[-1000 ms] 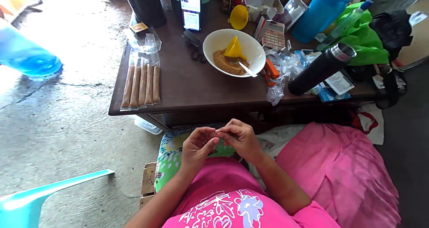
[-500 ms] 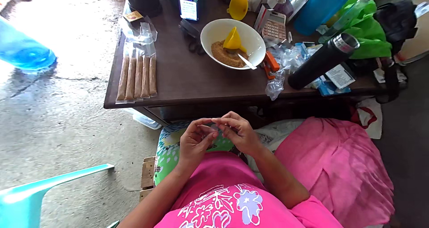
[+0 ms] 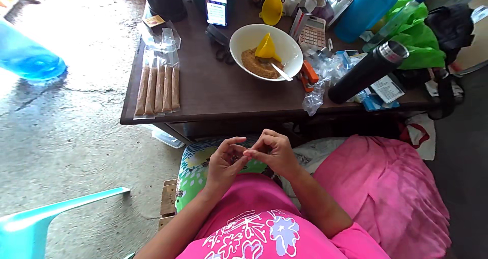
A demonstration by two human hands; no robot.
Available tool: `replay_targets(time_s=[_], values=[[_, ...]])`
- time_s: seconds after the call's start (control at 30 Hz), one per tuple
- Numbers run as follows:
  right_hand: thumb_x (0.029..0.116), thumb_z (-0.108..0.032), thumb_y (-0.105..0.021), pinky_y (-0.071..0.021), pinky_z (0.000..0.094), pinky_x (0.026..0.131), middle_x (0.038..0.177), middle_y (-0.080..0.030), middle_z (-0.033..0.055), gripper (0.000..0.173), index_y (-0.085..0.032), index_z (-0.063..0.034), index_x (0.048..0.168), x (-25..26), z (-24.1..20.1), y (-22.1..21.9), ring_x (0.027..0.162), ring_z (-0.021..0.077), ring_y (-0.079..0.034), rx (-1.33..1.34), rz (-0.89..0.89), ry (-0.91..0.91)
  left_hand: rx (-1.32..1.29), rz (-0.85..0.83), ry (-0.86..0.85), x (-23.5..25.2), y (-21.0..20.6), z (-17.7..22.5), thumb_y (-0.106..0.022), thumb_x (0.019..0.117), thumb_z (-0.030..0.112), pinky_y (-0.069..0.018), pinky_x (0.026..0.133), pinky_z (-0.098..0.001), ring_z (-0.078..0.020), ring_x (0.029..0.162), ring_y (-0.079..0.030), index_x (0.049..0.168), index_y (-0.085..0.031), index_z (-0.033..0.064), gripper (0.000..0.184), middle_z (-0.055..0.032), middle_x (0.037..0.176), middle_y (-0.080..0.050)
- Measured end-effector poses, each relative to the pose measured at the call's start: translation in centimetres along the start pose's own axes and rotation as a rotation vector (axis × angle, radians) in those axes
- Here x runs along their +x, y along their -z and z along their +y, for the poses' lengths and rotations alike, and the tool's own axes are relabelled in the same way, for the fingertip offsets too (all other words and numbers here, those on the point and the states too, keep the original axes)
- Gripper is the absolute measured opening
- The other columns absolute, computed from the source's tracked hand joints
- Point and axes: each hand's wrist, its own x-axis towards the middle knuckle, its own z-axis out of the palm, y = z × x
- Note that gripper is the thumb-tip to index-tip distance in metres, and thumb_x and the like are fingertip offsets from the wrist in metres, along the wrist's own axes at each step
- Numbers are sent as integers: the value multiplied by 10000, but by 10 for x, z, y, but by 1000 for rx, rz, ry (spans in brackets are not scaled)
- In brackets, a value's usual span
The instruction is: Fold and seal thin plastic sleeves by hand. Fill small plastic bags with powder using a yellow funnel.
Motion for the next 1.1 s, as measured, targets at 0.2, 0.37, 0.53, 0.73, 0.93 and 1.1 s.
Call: replay_targets(time_s=[0.2,0.37,0.53,0.73,0.93,1.1], values=[[1003,-114,-644,-552,154,711,910,-677,84,199,-749,55,983,4,6,3,774,21,-633,-37,-105,119,10,2,1,1,2,-2,-752,888,44,-601,844,-249,-54,882,-714,1249,-598,43,393,67,967,-742],[983,-82,-657,-552,135,678,879,-679,85,176,-761,54,1021,3,3,3,727,8,-634,-72,-120,113,9,0,9,1,2,-4,-751,881,25,-599,847,-248,-54,884,-714,1251,-598,16,400,55,982,-744],[878,-129,-791,-518,109,618,768,-663,45,151,-776,20,861,0,1,0,668,-21,-606,-99,12,76,14,-15,15,0,2,-2,-738,881,21,-587,810,-216,-26,851,-695,1253,-605,25,394,81,945,-729],[934,-129,-736,-521,124,614,783,-652,31,173,-757,26,860,1,5,0,658,-17,-591,-32,23,42,7,-23,-5,-2,2,-1,-750,912,80,-599,816,-235,-42,860,-707,1247,-623,71,359,76,955,-739],[1091,-267,-469,-545,166,686,1038,-666,57,392,-723,19,1175,2,1,14,789,10,-620,-25,-96,-36,2,11,-17,-2,3,-1,-747,909,65,-600,798,-241,-56,839,-712,1254,-626,100,367,61,936,-748],[976,-99,-659,-524,138,658,936,-686,65,187,-762,17,1082,1,-2,17,736,0,-608,-109,-106,21,12,17,-22,-4,1,-1,-748,908,63,-603,802,-244,-56,837,-714,1253,-620,78,368,61,933,-750]])
